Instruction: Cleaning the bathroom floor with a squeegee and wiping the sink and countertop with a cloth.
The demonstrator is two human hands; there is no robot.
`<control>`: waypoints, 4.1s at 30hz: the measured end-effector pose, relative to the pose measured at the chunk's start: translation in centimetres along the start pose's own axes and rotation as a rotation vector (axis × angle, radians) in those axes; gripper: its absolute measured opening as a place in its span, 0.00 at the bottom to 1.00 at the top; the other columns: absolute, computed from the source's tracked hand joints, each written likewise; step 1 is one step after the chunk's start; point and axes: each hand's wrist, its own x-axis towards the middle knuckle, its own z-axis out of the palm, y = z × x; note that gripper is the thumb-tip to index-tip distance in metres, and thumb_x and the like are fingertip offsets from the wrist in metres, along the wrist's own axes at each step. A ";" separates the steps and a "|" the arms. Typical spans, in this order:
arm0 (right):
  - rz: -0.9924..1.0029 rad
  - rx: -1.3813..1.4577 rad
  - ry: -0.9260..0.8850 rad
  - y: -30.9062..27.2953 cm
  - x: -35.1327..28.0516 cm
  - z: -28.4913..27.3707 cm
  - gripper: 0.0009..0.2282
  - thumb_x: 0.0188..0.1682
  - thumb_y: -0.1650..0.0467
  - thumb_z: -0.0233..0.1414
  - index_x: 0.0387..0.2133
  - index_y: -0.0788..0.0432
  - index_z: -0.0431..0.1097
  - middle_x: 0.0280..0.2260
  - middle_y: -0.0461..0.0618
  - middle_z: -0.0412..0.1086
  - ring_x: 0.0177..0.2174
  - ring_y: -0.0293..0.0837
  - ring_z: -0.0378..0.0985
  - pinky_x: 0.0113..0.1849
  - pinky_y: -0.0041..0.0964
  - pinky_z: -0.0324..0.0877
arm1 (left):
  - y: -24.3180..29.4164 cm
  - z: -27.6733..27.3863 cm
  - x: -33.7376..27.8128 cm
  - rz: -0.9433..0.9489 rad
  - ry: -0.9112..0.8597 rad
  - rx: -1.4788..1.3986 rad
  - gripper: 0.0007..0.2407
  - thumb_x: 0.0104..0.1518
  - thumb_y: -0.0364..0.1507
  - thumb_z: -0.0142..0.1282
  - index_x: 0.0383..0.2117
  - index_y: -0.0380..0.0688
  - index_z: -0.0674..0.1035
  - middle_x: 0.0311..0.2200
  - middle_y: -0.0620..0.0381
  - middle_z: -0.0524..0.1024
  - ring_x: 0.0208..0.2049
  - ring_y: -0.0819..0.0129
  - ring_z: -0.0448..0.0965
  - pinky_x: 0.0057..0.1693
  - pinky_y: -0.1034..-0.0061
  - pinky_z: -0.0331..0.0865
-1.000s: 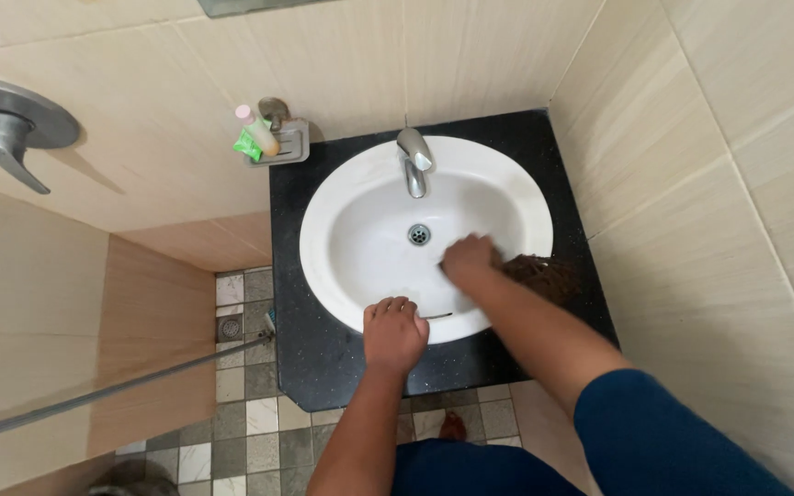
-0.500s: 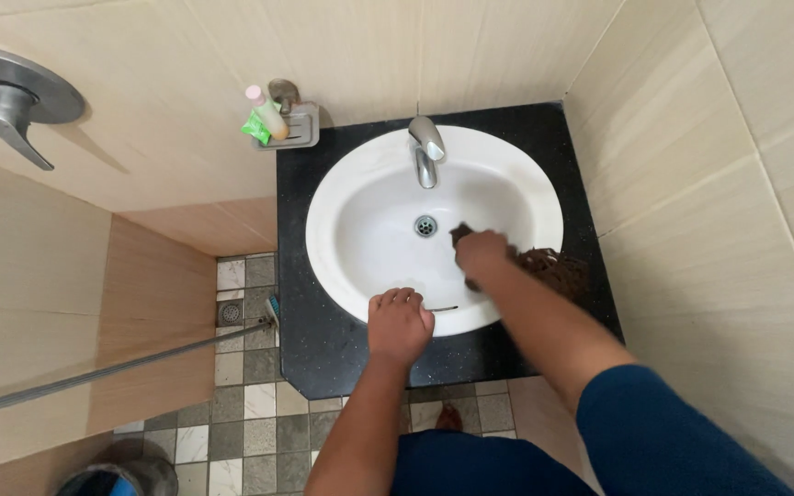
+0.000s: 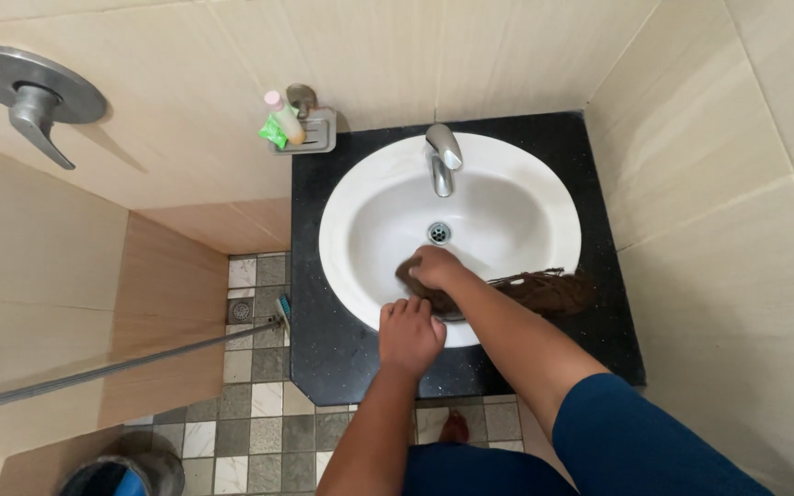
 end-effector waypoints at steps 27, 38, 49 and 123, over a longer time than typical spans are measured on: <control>-0.136 0.927 0.835 -10.3 5.9 1.4 0.22 0.50 0.68 0.59 0.56 0.60 0.62 0.58 0.68 0.60 0.64 0.66 0.56 0.65 0.57 0.52 | -0.8 1.0 -0.5 0.048 0.018 -0.097 0.14 0.49 0.39 0.48 0.29 0.48 0.84 0.32 0.55 0.80 0.43 0.55 0.78 0.53 0.58 0.60; -0.245 0.307 -0.045 -6.1 -1.2 0.9 0.23 0.44 0.67 0.60 0.55 0.44 0.70 0.63 0.55 0.63 0.65 0.57 0.60 0.62 0.52 0.60 | 0.1 -0.8 0.1 -0.008 -0.020 -0.053 0.13 0.52 0.37 0.44 0.30 0.48 0.83 0.33 0.56 0.80 0.43 0.60 0.78 0.54 0.62 0.61; 0.011 -0.826 -0.112 3.1 -3.8 -3.0 0.13 0.45 0.64 0.59 0.41 0.56 0.80 0.40 0.55 0.79 0.45 0.54 0.81 0.45 0.62 0.75 | -0.4 -0.8 -0.4 0.004 0.031 -0.143 0.05 0.51 0.37 0.50 0.29 0.55 0.74 0.30 0.62 0.72 0.44 0.65 0.75 0.53 0.67 0.63; 0.134 1.643 1.137 -8.1 4.8 -5.1 0.22 0.50 0.66 0.56 0.55 0.68 0.65 0.49 0.59 0.67 0.50 0.51 0.69 0.52 0.41 0.63 | -7.5 -6.2 6.8 -0.319 -0.003 -0.105 0.24 0.58 0.34 0.41 0.65 0.49 0.66 0.66 0.50 0.61 0.72 0.48 0.50 0.69 0.45 0.43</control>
